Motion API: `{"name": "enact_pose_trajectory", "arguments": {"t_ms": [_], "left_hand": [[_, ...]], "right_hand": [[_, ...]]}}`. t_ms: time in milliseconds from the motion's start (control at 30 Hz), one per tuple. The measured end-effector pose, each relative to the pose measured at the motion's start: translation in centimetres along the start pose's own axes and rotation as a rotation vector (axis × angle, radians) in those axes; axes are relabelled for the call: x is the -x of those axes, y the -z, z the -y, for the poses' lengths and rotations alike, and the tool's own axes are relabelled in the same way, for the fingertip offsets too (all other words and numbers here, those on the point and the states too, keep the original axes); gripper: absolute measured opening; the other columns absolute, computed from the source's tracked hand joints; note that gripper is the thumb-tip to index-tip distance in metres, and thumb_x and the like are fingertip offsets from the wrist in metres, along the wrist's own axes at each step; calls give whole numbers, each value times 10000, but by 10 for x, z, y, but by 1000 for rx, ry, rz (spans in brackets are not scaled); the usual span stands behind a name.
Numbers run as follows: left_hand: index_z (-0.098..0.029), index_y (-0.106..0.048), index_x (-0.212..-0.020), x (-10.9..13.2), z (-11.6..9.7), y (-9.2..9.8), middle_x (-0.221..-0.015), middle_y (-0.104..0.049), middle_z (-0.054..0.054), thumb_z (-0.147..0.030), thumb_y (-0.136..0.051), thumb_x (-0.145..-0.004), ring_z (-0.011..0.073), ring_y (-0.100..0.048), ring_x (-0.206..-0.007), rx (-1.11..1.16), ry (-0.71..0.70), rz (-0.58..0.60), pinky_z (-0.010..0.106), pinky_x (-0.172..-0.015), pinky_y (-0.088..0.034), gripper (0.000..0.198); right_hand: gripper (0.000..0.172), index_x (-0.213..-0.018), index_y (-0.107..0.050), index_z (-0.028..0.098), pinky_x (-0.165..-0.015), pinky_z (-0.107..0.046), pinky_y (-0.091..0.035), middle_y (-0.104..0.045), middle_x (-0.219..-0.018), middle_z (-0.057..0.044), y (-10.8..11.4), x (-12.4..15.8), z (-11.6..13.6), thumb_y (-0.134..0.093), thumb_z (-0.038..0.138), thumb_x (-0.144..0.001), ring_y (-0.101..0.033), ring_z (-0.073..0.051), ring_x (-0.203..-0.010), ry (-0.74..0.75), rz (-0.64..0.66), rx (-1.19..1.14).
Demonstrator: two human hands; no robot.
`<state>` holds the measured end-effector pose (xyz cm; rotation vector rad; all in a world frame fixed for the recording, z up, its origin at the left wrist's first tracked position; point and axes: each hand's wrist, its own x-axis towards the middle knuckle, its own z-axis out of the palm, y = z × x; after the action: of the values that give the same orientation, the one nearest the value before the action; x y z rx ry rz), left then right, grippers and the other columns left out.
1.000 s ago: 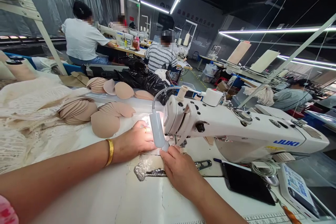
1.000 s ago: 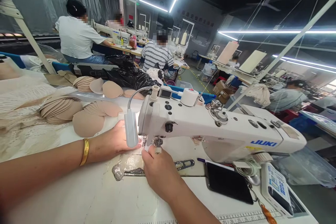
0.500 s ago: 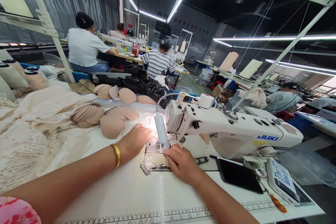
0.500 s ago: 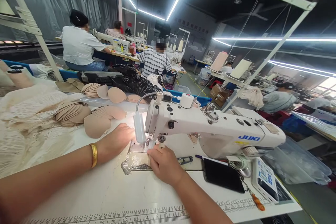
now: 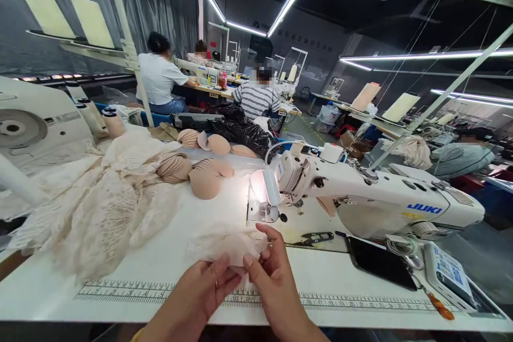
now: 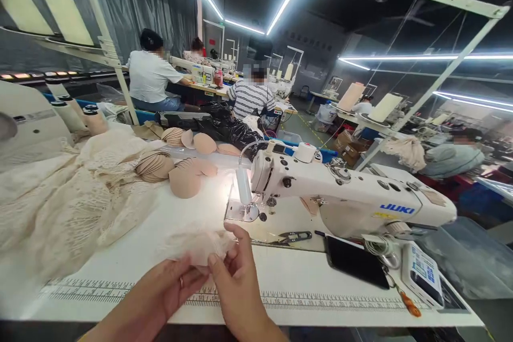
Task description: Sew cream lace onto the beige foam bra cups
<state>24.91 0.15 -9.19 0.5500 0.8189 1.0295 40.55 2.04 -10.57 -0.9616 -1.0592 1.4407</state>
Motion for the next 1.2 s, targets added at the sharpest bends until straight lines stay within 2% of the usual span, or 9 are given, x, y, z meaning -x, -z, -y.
{"name": "enact_pose_trajectory", "arguments": {"t_ms": [133,233,300,400,500,600,700,833,1200], "left_hand": [[-189,-794,-1017,-3,-13,-4,-1078,-785,90,-454,-927,-774,271,-713,-1045,47,-183,-56,353,-930,-593,383],[-174,-804,-1077,1,-11,-2,-982,-798,94,-430,-963,-732,263,-736,-918,-41,-92,80,331,-825,-597,458],[-173,-797,-1179,5,-8,0,-1034,-805,122,-404,-973,-723,288,-749,-926,-46,-42,177,347,-811,-597,540],[-211,-759,-1310,11,-11,-2,-1146,-797,139,-379,-960,-748,320,-756,-995,11,-47,200,372,-839,-603,620],[-254,-747,-1342,11,-19,-7,-1213,-787,121,-349,-947,-771,321,-744,-1074,52,-81,142,377,-907,-599,613],[-232,-780,-1288,4,-22,-11,-1241,-782,120,-384,-939,-775,320,-723,-1132,58,-128,79,351,-914,-593,557],[-183,-835,-1139,-5,-19,-12,-1183,-802,125,-460,-940,-761,307,-716,-1135,82,-174,-71,309,-896,-590,481],[-168,-848,-1085,-12,-16,-15,-1150,-813,130,-440,-982,-699,321,-719,-1127,131,-189,-174,328,-895,-605,491],[-169,-847,-1111,-12,-20,-26,-1208,-806,119,-443,-976,-707,351,-714,-1175,130,-182,-106,354,-890,-633,505]], "right_hand": [[483,-1242,-729,294,-957,-368,-565,-736,-1147,-57,-2,31,-14,-759,641,-907,-688,-258,-1041,78,-32,213],[489,-1293,-760,334,-1182,-427,-440,-701,-1380,-64,7,28,-2,-668,680,-960,-597,-305,-1328,96,51,373],[569,-1374,-723,345,-1233,-462,-383,-645,-1491,-59,14,20,10,-622,730,-967,-535,-312,-1419,-9,75,351],[713,-1445,-663,322,-1134,-501,-485,-654,-1476,-83,17,12,20,-586,813,-934,-600,-335,-1349,-180,26,69],[809,-1499,-589,308,-952,-474,-585,-744,-1279,-96,8,15,15,-749,759,-848,-716,-327,-1125,-174,-51,-182],[986,-1536,-524,275,-888,-442,-595,-790,-1013,-58,-2,20,6,-960,576,-705,-748,-293,-941,-111,-138,-200],[1003,-1515,-526,248,-849,-417,-602,-779,-874,-25,-4,20,-1,-992,530,-674,-747,-273,-868,-97,-171,-175],[984,-1508,-489,258,-848,-393,-600,-789,-892,-15,-1,18,-5,-987,500,-694,-750,-256,-870,-81,-179,-207],[973,-1523,-457,297,-833,-412,-620,-798,-1122,-74,0,11,-9,-973,487,-721,-761,-298,-1002,-61,-214,-299]]}}
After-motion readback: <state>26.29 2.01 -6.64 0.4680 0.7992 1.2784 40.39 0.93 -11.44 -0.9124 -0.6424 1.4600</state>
